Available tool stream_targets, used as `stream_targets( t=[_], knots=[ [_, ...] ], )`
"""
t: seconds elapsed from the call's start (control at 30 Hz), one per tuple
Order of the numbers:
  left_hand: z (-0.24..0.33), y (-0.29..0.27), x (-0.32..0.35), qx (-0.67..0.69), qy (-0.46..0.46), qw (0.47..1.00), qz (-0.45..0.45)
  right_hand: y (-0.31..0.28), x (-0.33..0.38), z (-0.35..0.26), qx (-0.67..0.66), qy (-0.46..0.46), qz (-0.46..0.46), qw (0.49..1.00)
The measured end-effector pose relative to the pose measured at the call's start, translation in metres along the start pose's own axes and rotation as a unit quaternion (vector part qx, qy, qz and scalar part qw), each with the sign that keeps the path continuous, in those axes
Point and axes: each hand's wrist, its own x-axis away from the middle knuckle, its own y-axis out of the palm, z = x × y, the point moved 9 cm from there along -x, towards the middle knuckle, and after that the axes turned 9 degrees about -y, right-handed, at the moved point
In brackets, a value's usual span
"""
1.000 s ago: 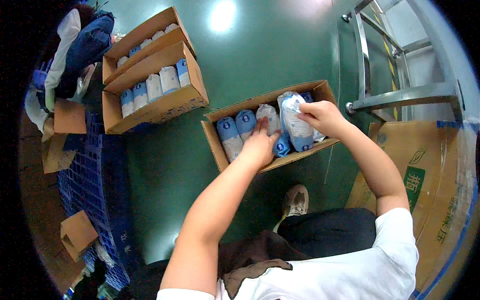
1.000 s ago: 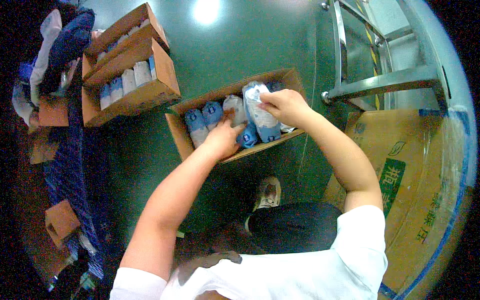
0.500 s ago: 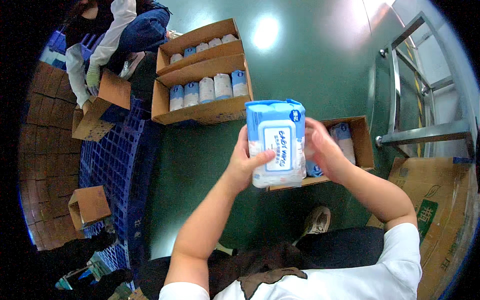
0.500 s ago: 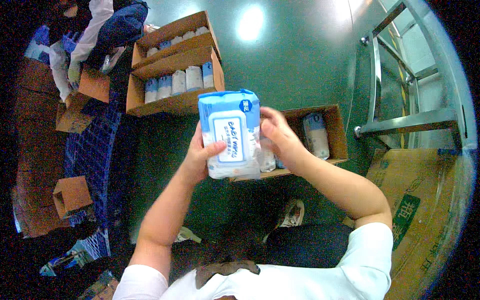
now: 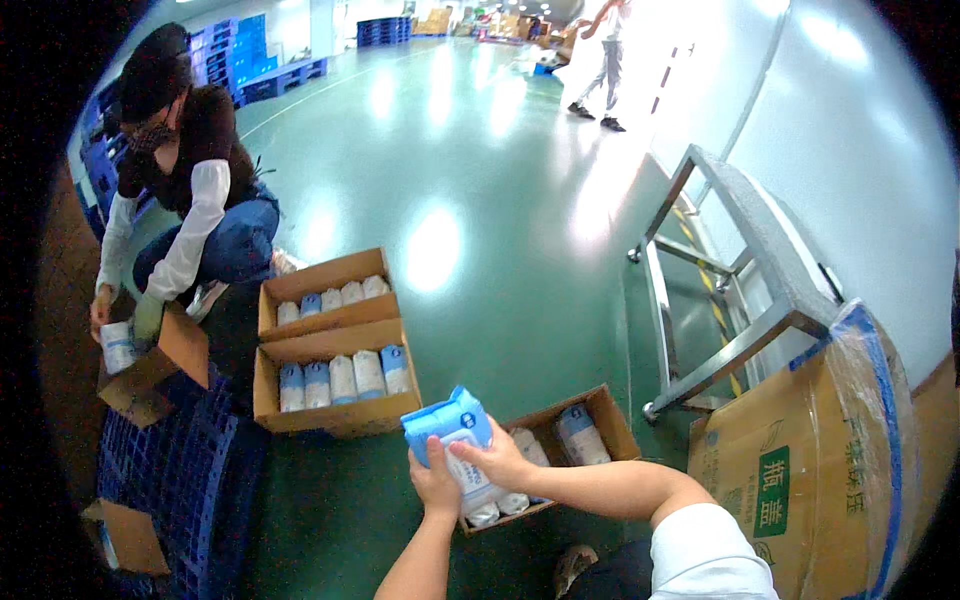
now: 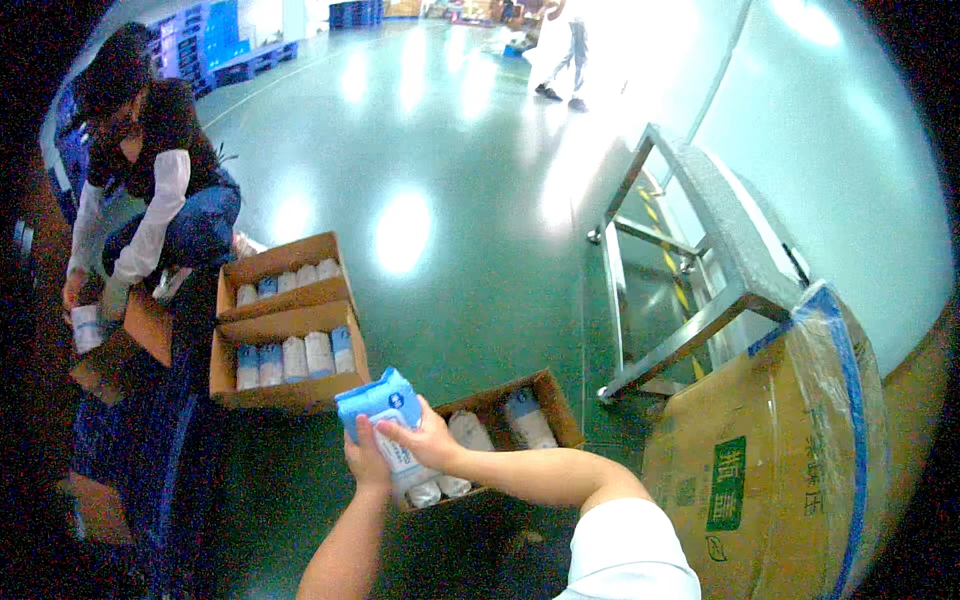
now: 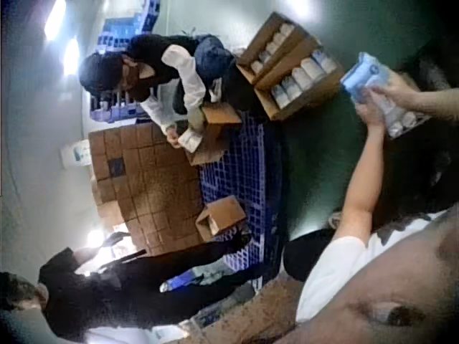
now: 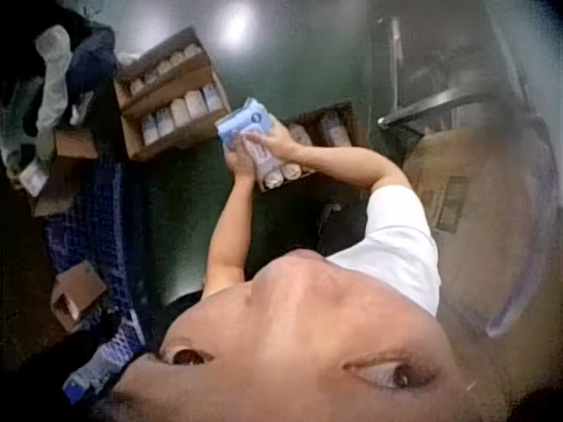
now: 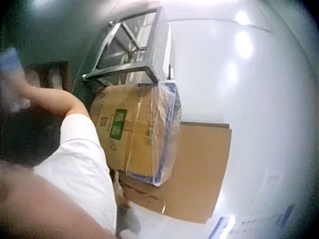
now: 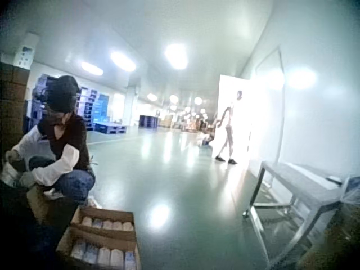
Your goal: The person packs individual packs of wet wipes into cardboard boxes by hand.
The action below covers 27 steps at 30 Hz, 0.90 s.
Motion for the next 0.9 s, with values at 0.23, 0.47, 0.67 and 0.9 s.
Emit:
stream_targets(
  t=[0.23, 0.47, 0.67, 0.9],
  knots=[
    [0.036, 0.011, 0.000, 0.091, 0.046, 0.993, -0.051, 0.005, -0.010, -0.033, 0.043, -0.019, -0.007, 0.999],
    [0.012, 0.053, 0.012, -0.148, 0.058, 0.975, -0.154, -0.066, 0.007, -0.015, -0.025, 0.140, -0.036, 0.989],
    [-0.038, 0.112, 0.038, -0.458, 0.228, 0.780, -0.360, -0.177, 0.012, -0.053, 0.037, 0.175, -0.078, 0.981],
    [-0.135, 0.159, 0.076, -0.663, 0.232, 0.550, -0.452, -0.169, 0.032, -0.013, 0.063, 0.247, -0.115, 0.960]
  ],
)
